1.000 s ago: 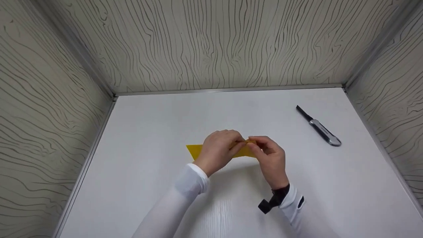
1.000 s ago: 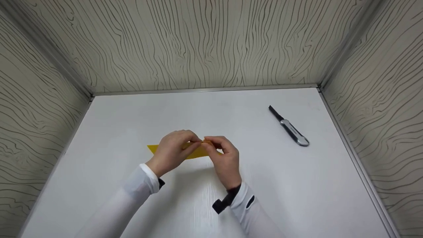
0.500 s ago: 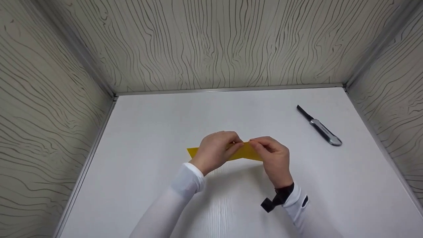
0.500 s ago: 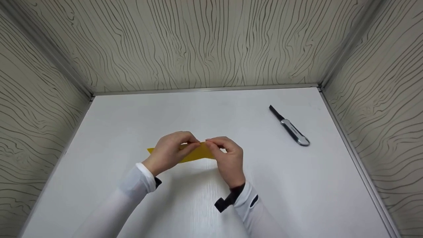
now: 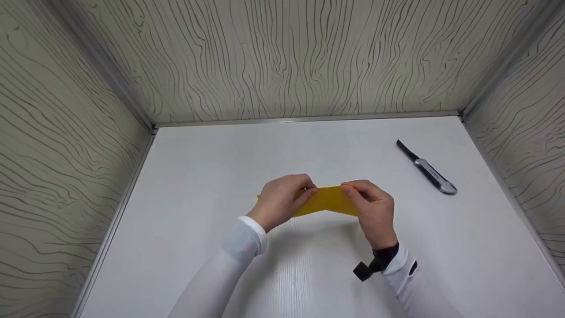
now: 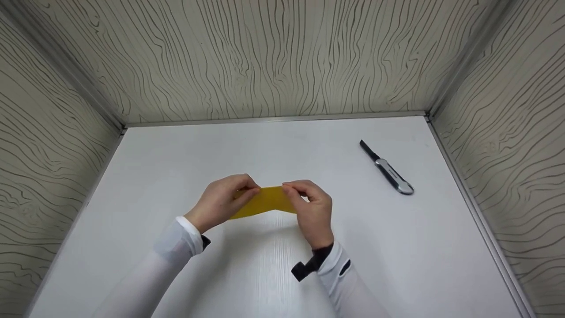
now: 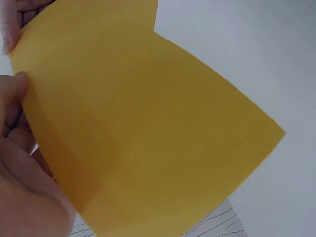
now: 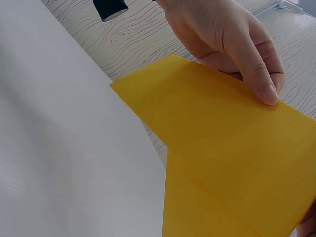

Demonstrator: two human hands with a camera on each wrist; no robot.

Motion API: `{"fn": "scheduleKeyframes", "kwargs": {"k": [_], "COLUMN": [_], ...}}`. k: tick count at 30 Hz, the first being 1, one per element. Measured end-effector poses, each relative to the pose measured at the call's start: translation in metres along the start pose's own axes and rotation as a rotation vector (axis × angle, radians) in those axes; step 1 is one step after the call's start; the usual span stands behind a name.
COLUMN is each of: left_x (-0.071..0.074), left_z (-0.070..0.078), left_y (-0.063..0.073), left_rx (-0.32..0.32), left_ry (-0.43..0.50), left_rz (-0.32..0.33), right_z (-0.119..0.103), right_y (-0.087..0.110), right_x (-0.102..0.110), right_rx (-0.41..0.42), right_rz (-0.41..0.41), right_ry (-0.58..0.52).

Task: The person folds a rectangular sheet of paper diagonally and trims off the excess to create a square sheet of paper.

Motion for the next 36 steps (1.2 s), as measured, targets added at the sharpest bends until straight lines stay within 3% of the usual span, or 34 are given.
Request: {"fn": "scheduleKeyframes", "kwargs": {"k": [10, 15, 20, 26, 30, 36], "left_x": [0.013, 0.015, 0.007, -0.022, -0.042, -0.057], "left_z": [-0.04, -0.061, -0.085, -0.12, -0.141, -0.157], "left_y": [0.013, 0.02, 0.023, 0.029, 0.031, 0.031], "left_rx": [0.15, 0.268, 0.384, 0.537, 0.637, 0.738], "left_ry": [0.013, 0.156, 0.394, 0.604, 0.623, 0.515], "left_rz": [0.028, 0.023, 0.008, -0.054, -0.098, -0.071], "right_z": [-0.001, 0.006, 0.027, 0.066, 0.091, 0.117], "right_y": [-0.006, -0.007, -0.008, -0.002, 0.001, 0.0], "right_x": [0.032, 0.037, 0.037, 0.03, 0.028, 0.029], "right_rx": [-0.034, -0.114, -0.274, -0.462, -0.518, -0.552], "right_rz": [0.144, 0.153, 0.069, -0.124, -0.229, -0.308], "right_ry": [0.009, 0.002, 0.038, 0.123, 0.188, 0.348]}}
Point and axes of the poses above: each hand's wrist, its own y-axis away from the middle knuckle, its own x-axis out of the back of the hand, z = x × y, the point moved 7 cm from there along -y, towards the middle knuckle, and after that the axes turned 5 degrees about x, right-handed, at the moved point
